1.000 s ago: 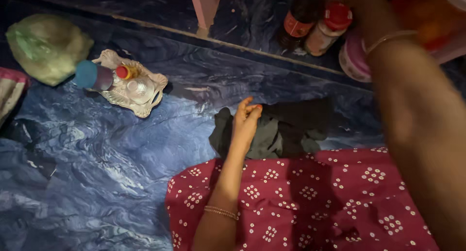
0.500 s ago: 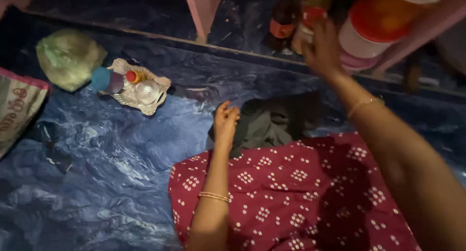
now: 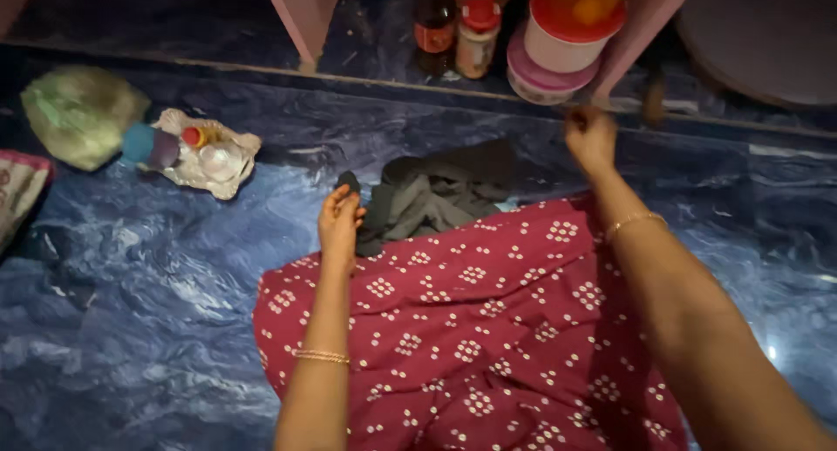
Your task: The person sits on the floor and scrubs a round wooden cutting board with a dark cloth. They wipe both the top and bottom surfaces, turning the board over to clean the edges and underside thoroughly.
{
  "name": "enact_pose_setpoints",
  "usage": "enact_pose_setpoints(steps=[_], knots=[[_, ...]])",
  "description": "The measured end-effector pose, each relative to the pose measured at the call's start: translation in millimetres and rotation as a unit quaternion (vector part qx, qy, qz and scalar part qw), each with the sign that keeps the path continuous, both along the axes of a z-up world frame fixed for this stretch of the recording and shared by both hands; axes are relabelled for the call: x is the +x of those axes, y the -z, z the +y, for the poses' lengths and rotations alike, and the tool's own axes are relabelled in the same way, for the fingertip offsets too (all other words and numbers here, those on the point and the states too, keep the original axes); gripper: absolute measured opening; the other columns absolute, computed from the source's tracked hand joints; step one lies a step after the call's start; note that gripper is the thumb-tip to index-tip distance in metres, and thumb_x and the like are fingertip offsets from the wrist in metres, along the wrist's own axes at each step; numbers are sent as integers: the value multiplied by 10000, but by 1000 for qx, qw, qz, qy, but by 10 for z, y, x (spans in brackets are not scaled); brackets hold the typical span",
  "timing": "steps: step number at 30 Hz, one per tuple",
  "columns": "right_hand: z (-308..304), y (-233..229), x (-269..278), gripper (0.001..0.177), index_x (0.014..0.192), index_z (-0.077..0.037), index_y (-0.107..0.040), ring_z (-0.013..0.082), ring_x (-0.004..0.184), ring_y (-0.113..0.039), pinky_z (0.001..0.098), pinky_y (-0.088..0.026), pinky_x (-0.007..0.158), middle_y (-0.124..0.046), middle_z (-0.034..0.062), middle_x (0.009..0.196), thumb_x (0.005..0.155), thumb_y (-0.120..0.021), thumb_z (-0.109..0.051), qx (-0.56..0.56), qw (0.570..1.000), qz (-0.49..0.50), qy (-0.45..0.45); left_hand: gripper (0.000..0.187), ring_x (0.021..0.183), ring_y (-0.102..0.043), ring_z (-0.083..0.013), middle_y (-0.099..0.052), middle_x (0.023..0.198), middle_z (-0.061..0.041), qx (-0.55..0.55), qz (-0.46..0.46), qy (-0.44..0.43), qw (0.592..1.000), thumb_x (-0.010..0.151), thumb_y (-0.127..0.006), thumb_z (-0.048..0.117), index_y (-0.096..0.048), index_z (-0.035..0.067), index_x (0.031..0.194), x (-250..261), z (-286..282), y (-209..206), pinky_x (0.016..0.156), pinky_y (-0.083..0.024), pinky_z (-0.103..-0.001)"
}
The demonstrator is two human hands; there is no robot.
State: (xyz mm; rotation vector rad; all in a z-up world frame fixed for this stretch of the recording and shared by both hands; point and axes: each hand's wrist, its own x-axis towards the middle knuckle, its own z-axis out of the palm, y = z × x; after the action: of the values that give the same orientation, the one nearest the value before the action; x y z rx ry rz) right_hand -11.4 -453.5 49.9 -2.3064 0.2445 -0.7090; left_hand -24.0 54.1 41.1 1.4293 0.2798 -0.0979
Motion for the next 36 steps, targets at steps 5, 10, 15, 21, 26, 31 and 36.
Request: enact_pose_setpoints(steps=[5,10,15,21,26,31,36], knots=[[-418,163,143,180,1018,-17,-712,351,798,-704,446,-537,736,-692,215,867,936,-671,-172,6,998,64,-6,462,810,-637,-70,-670,1079,-27,25,21,1,999,946,-681,229,-591,49,1362,-269,152,-102,672,-498,-213],[-1131,406,92,469,1259,-64,-596,433,934,-688,512,-548,789,-707,256,994,905,-635,-369,106,966,128,200,480,816,-644,-76,-680,1072,-25,57,26,-13,998,939,-688,232,-581,41,1367,-351,162,-115,692,-511,-217],[-1811,511,-182,455,1136,-59,-757,418,1055,-694,492,-534,883,-734,237,1118,870,-675,-418,-3,960,121,253,491,815,-629,-95,-669,1050,-49,68,49,-10,996,934,-687,220,-581,45,1380,-340,115,-47,709,-510,-235],[-1927,821,-162,736,1170,97,-618,478,983,-681,510,-524,831,-700,324,1031,851,-790,-544,12,977,82,198,430,887,-631,-105,-687,1058,-46,124,14,6,992,957,-676,182,-606,25,1350,-331,86,-41,785,-514,-247],[-1879,1005,53,575,1045,74,-650,518,912,-657,572,-522,777,-688,326,948,910,-754,-474,-78,983,71,151,413,892,-625,-104,-683,1056,-33,158,14,19,987,960,-672,193,-621,37,1339,-273,1,-90,793,-509,-255],[-1905,1061,12,480,892,35,-693,512,848,-668,585,-528,731,-680,312,856,935,-705,-444,-101,980,106,132,424,892,-631,-114,-697,1073,-45,182,21,34,982,947,-682,198,-627,36,1335,-231,10,71,791,-506,-261],[-1774,1034,-130,534,835,6,-767,473,789,-687,554,-521,666,-691,287,781,1016,-650,-483,-39,964,209,162,400,943,-642,-120,-715,1087,-64,204,-12,52,978,945,-686,168,-655,20,1316,-208,64,221,848,-511,-259]])
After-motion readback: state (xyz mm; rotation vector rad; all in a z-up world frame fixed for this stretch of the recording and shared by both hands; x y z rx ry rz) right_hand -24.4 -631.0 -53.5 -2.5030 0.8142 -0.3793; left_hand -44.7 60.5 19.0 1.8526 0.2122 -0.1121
